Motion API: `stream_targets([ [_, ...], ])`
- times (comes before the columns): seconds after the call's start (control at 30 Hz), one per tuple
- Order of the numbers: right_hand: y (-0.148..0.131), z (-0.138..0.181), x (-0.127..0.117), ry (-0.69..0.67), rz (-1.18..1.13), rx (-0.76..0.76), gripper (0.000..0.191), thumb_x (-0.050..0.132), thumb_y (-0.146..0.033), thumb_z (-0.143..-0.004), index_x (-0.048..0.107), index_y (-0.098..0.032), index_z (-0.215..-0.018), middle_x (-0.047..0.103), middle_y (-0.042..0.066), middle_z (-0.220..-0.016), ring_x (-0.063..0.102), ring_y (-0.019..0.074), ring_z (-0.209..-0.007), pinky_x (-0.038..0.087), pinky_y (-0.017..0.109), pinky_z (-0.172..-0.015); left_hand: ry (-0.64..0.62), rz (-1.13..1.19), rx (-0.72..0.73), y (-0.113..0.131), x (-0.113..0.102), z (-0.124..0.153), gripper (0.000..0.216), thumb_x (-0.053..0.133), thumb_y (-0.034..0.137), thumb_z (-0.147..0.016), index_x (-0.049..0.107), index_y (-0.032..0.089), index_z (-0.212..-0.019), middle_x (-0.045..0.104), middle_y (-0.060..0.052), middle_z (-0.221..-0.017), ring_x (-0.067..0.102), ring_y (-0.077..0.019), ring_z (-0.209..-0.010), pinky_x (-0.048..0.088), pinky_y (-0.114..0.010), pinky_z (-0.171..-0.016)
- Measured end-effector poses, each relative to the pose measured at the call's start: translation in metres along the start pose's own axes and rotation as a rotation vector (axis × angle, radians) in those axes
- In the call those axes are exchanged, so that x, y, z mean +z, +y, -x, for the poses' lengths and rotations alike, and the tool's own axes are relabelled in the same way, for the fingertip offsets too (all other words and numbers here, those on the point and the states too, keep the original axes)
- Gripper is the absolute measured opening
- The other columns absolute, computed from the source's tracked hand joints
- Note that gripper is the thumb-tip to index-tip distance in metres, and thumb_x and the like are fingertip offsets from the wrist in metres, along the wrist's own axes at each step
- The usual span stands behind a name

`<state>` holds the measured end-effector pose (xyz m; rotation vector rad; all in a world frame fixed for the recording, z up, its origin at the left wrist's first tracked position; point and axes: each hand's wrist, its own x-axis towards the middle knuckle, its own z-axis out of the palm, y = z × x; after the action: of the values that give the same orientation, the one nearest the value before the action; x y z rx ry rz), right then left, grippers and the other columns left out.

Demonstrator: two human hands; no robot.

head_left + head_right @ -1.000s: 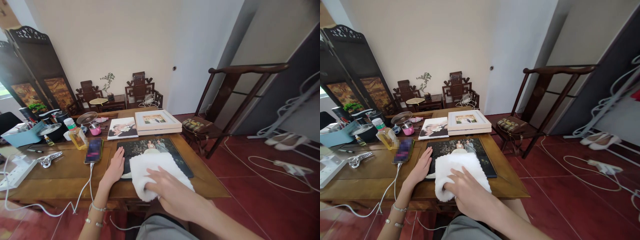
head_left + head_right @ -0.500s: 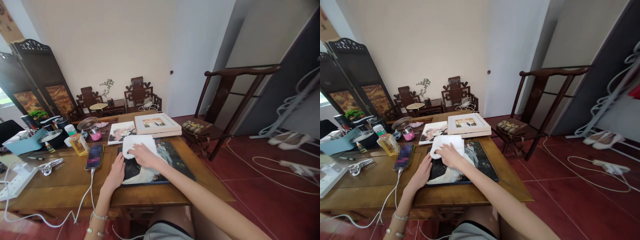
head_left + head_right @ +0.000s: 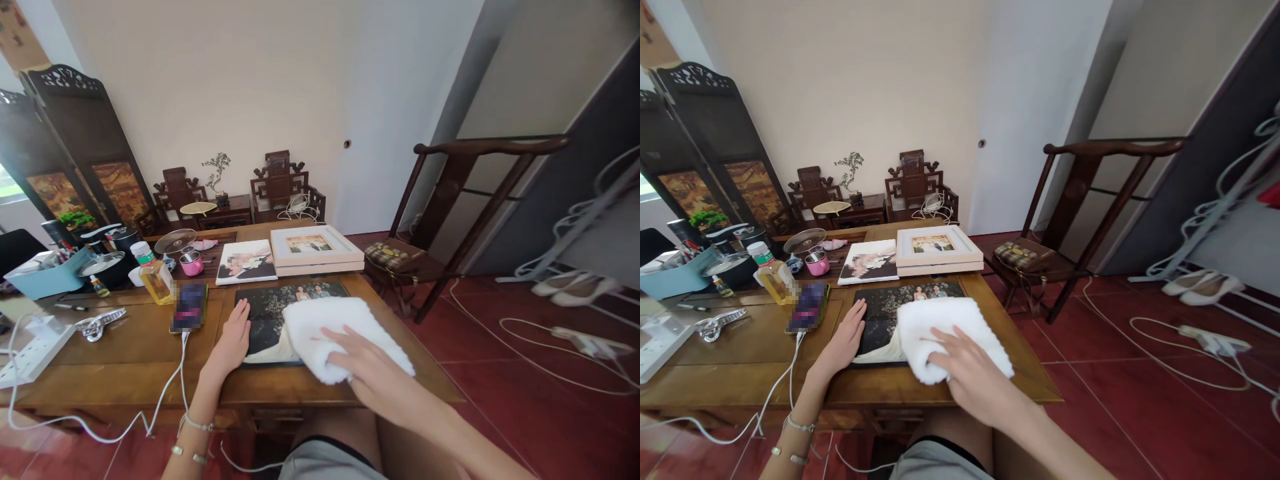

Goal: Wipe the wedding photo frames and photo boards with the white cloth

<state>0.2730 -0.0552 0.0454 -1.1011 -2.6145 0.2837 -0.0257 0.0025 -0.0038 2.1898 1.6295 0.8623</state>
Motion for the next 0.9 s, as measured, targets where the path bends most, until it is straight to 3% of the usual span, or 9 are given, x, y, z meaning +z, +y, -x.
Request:
stream_targets([
  [0.13,0.036,-0.021,0.001,0.087,0.12,0.191,0.052,0.038,0.001,-0.063,0.063,-0.014,-0.105,0.055,0.017,-0.129,0.038,0.0273,-0.131,0.026,0.053,-0.107,0.023,0.007,0.014,-0.002,0.002,0.001,0.045,0.028,0.027,-0.095,0.037,0.017,-0.138,0.031,-0.012,-0.15,0.023,-0.0205,-0.141,0.02,-0.047,-0.115],
  [0.23,0.033,-0.052,0.001,0.076,0.174,0.243,0.053,0.039,0.001,-0.065,0.061,-0.015,-0.11,0.06,0.016,-0.122,0.037,0.0307,-0.131,0.028,0.056,-0.103,0.008,0.014,-0.003,-0.001,0.0,0.001,0.045,0.029,0.028,-0.095,0.037,0.017,-0.138,0.03,-0.011,-0.15,0.023,-0.021,-0.141,0.02,-0.048,-0.114],
  [0.33,0.007,-0.08,0.004,0.047,0.153,0.151,0.054,0.041,0.001,-0.065,0.06,-0.017,-0.113,0.058,0.014,-0.127,0.035,0.0327,-0.131,0.027,0.06,-0.101,-0.007,0.056,-0.046,0.006,-0.006,-0.001,0.047,0.031,0.034,-0.095,0.036,0.018,-0.139,0.029,-0.01,-0.151,0.023,-0.0215,-0.141,0.019,-0.047,-0.115],
  [0.43,-0.023,-0.092,0.012,0.013,0.07,-0.037,0.056,0.042,0.002,-0.065,0.06,-0.021,-0.113,0.049,0.008,-0.138,0.03,0.03,-0.134,0.02,0.061,-0.105,0.072,0.156,-0.064,0.017,-0.016,-0.003,0.05,0.029,0.042,-0.096,0.034,0.021,-0.14,0.025,-0.007,-0.153,0.022,-0.019,-0.141,0.018,-0.042,-0.116],
  [0.57,-0.047,-0.077,0.018,-0.073,-0.038,-0.289,0.053,0.044,0.0,-0.066,0.062,-0.023,-0.11,0.047,0.003,-0.141,0.023,0.0259,-0.138,0.013,0.057,-0.111,0.179,0.241,-0.087,0.028,-0.026,-0.004,0.054,0.022,0.046,-0.096,0.032,0.019,-0.141,0.028,-0.006,-0.152,0.025,-0.0169,-0.14,0.02,-0.037,-0.116],
  [0.63,-0.05,-0.059,0.016,-0.087,-0.086,-0.331,0.053,0.043,0.001,-0.065,0.062,-0.024,-0.109,0.048,0.001,-0.139,0.023,0.0231,-0.138,0.011,0.053,-0.113,0.179,0.224,-0.084,0.029,-0.025,-0.003,0.054,0.022,0.046,-0.096,0.034,0.018,-0.141,0.032,-0.007,-0.15,0.027,-0.0171,-0.139,0.021,-0.037,-0.116],
  [0.8,-0.033,-0.021,0.004,-0.042,-0.061,-0.176,0.056,0.039,0.004,-0.06,0.063,-0.021,-0.104,0.047,0.005,-0.14,0.028,0.0202,-0.137,0.016,0.048,-0.114,0.043,0.067,0.004,0.026,-0.018,0.001,0.048,0.03,0.04,-0.096,0.042,0.017,-0.136,0.04,-0.009,-0.145,0.035,-0.019,-0.135,0.027,-0.04,-0.114],
  [0.9,-0.011,-0.024,0.001,-0.004,0.015,-0.028,0.054,0.038,0.003,-0.062,0.063,-0.018,-0.105,0.05,0.012,-0.136,0.033,0.0231,-0.134,0.02,0.049,-0.111,-0.02,-0.021,0.045,0.025,-0.016,0.001,0.045,0.035,0.035,-0.095,0.044,0.016,-0.134,0.041,-0.01,-0.144,0.035,-0.0199,-0.136,0.029,-0.04,-0.113],
])
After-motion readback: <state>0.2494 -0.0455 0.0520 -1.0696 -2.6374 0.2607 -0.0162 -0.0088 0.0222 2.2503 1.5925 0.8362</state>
